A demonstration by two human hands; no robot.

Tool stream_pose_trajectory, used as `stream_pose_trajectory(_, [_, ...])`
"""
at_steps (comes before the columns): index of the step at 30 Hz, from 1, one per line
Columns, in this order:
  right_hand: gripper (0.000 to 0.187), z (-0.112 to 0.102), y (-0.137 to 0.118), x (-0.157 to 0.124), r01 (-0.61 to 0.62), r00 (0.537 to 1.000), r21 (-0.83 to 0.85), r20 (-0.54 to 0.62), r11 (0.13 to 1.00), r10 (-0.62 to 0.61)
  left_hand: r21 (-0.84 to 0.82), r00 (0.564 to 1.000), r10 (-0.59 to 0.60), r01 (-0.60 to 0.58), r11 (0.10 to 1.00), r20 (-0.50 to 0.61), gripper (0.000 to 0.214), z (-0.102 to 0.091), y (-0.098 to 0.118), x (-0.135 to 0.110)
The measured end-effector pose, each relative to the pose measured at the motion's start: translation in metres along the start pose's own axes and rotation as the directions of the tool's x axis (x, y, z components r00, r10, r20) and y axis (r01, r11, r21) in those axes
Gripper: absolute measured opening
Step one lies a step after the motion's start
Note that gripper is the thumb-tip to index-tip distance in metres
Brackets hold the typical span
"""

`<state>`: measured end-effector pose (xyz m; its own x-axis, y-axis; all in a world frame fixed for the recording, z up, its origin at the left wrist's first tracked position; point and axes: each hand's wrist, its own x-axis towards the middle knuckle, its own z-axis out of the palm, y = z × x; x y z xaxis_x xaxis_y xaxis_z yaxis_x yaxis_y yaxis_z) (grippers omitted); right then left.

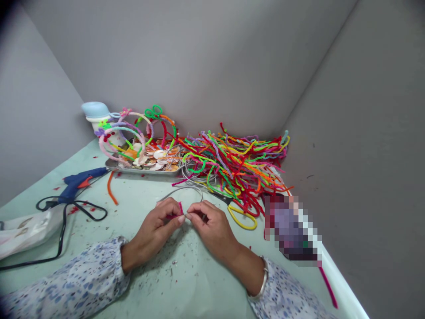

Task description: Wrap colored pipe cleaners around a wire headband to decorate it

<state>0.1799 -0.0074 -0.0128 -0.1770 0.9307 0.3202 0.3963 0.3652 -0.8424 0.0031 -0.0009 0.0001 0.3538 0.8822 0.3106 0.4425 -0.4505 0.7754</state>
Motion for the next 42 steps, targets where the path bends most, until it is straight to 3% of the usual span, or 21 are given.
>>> stream_pose_trajectory(10, [0.006, -0.0001, -0.0006, 0.0001, -0.020, 1.000, -0.007, -0.006, 1.000, 0.019, 0.055, 1.000, 0.012, -0.010, 0.998, -0.021, 0.015, 0.0012, 0.0010, 0.0001])
stream_pose_trajectory(24, [0.008, 0.0002, -0.0009, -0.0006, 0.013, 1.000, -0.023, 0.016, 1.000, -0.013, -0.063, 1.000, -0.014, 0.014, 0.998, 0.005, 0.022, -0.0002, -0.0027, -0.0004])
stream_pose_trajectory(32, [0.017, 0.0018, 0.0052, -0.0027, -0.066, 0.998, 0.075, 0.003, 0.995, 0.066, -0.088, 0.999, -0.033, 0.033, 0.996, -0.002, 0.021, -0.0026, -0.0006, 0.0002])
stream_pose_trajectory(42, [0.005, -0.0004, 0.0006, -0.0004, -0.029, 0.999, 0.014, 0.039, 0.999, 0.029, -0.174, 0.992, -0.116, 0.122, 0.977, 0.042, 0.024, -0.0029, -0.0013, 0.0024])
